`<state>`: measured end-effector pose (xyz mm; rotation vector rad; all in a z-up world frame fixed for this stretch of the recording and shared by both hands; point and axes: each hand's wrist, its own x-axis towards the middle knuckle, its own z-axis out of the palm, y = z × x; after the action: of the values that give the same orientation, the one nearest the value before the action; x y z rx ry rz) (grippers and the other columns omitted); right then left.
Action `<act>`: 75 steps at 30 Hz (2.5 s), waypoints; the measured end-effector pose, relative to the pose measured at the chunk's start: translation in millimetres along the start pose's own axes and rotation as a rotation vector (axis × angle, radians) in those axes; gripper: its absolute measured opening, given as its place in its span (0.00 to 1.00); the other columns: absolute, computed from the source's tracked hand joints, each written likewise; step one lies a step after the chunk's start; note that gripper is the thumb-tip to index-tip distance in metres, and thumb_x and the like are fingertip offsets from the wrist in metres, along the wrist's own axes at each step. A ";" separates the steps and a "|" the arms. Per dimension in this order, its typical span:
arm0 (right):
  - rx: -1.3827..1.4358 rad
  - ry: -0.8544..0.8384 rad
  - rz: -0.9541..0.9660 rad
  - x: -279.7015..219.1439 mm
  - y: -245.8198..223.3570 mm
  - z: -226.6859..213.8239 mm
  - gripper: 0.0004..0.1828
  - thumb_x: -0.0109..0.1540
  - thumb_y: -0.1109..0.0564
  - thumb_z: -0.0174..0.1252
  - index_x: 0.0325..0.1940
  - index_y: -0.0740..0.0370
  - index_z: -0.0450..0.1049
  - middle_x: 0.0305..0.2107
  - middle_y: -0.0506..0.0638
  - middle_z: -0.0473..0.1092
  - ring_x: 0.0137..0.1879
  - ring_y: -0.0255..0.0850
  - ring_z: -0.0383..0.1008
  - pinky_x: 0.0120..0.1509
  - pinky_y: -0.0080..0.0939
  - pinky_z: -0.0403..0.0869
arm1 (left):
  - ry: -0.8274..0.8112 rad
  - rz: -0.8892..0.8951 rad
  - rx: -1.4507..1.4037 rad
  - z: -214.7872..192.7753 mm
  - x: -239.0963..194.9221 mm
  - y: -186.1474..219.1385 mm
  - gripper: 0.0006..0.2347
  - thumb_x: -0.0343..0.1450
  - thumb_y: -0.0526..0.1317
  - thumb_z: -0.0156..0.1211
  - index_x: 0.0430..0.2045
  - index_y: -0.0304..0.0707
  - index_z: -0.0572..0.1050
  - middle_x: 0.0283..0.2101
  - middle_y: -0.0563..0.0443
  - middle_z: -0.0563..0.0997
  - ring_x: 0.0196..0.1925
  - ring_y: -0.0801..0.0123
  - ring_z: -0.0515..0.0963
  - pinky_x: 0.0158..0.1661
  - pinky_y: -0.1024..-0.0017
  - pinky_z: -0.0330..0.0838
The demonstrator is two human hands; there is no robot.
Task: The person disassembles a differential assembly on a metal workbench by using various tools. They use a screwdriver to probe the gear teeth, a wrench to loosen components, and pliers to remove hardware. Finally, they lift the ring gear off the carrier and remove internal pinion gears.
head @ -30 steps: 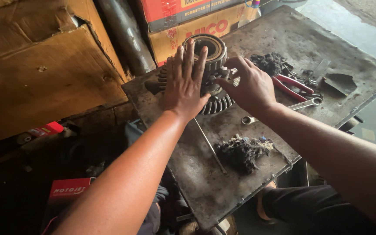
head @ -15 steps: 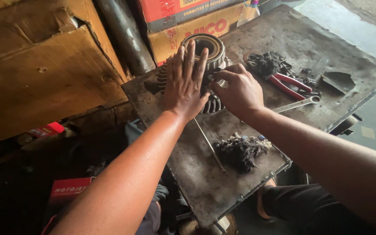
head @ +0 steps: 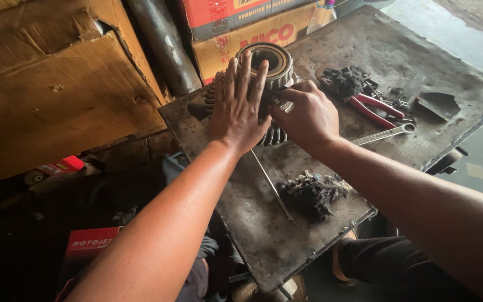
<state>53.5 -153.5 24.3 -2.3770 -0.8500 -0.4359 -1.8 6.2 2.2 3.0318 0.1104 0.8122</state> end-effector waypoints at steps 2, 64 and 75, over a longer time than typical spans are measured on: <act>0.028 0.038 0.008 -1.6 -0.6 0.1 0.16 0.56 0.43 0.67 0.45 0.48 0.84 0.49 0.52 0.75 0.55 0.50 0.76 0.56 0.51 0.73 | -0.007 0.001 -0.002 1.1 1.0 0.8 0.47 0.68 0.58 0.64 0.74 0.51 0.34 0.78 0.38 0.34 0.80 0.43 0.38 0.75 0.44 0.36; 0.308 0.080 -0.023 13.5 32.4 1.0 0.16 0.62 0.46 0.66 0.42 0.63 0.81 0.40 0.56 0.78 0.49 0.46 0.79 0.56 0.46 0.74 | -0.007 -0.043 -0.061 -2.1 9.1 6.0 0.46 0.68 0.64 0.61 0.75 0.48 0.40 0.78 0.38 0.37 0.80 0.42 0.41 0.74 0.44 0.39; 0.507 -0.015 0.033 25.8 26.5 -17.6 0.18 0.64 0.48 0.63 0.47 0.65 0.79 0.42 0.54 0.79 0.51 0.39 0.82 0.51 0.40 0.79 | 0.292 0.157 -0.226 -7.5 13.6 2.0 0.21 0.77 0.54 0.57 0.63 0.47 0.75 0.74 0.36 0.60 0.75 0.42 0.58 0.73 0.46 0.49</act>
<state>88.3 -168.9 39.5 -1.9238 -0.8129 -0.1618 6.3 5.0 15.6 2.7200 -0.2078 1.1856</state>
